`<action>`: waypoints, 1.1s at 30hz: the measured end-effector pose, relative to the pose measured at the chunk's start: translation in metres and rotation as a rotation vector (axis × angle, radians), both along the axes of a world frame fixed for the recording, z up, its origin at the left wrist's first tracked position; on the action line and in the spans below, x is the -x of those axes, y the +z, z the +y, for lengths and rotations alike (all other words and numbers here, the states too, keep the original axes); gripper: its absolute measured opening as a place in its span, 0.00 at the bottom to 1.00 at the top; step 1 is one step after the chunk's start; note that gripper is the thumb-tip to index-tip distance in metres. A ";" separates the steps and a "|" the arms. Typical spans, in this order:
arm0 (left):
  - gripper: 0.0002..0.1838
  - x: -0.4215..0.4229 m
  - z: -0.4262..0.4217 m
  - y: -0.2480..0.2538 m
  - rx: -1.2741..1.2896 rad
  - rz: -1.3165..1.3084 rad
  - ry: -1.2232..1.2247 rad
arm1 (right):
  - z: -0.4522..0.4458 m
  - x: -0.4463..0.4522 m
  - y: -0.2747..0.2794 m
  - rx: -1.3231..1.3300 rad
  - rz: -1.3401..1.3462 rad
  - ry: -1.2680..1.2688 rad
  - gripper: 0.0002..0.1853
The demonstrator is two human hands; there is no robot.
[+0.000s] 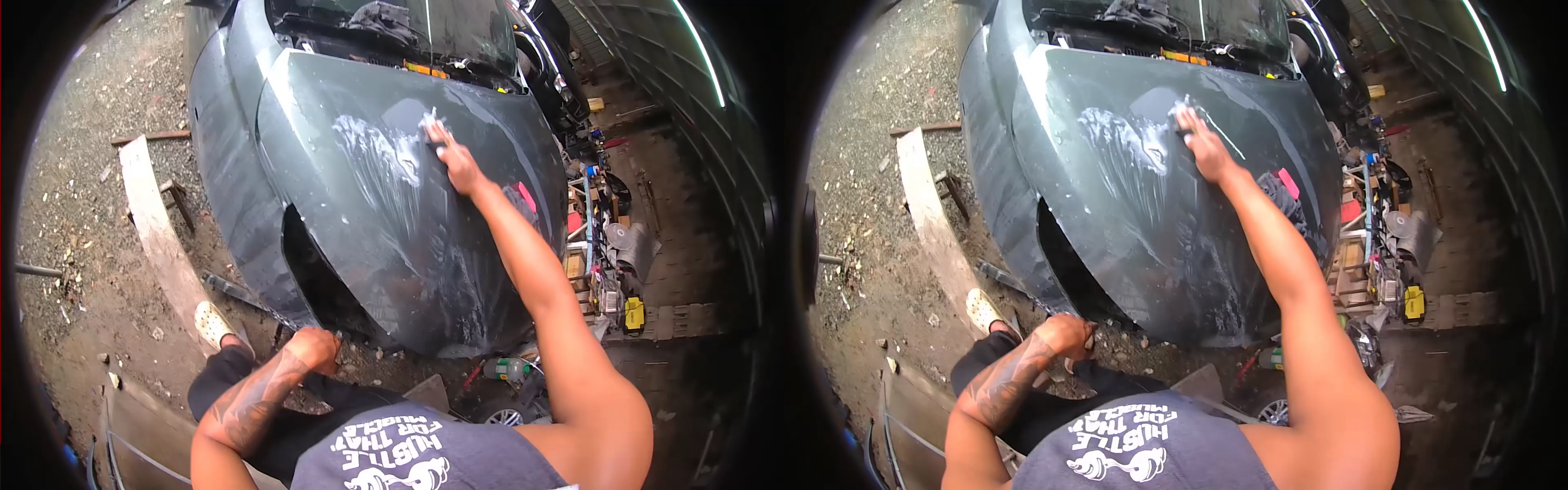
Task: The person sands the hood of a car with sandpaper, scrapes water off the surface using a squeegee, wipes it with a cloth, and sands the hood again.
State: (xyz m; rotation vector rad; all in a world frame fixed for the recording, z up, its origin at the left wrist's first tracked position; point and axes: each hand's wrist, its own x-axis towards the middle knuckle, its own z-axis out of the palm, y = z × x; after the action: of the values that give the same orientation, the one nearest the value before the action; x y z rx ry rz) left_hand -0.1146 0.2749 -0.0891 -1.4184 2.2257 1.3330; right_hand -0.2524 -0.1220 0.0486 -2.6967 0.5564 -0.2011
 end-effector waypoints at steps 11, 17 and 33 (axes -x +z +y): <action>0.47 0.011 -0.016 0.004 -0.071 0.044 0.023 | -0.006 -0.016 -0.002 0.100 0.031 0.019 0.31; 0.52 0.007 -0.018 0.008 0.008 0.187 0.064 | 0.090 0.031 0.002 -0.088 0.045 -0.078 0.37; 0.51 0.012 -0.029 0.007 0.041 0.178 0.016 | 0.047 -0.025 -0.001 0.045 0.038 -0.084 0.36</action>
State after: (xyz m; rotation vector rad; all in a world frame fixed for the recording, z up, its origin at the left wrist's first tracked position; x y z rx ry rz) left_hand -0.1263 0.2462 -0.0825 -1.3837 2.3700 1.4809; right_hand -0.2278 -0.0750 0.0474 -2.7280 0.6845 -0.1869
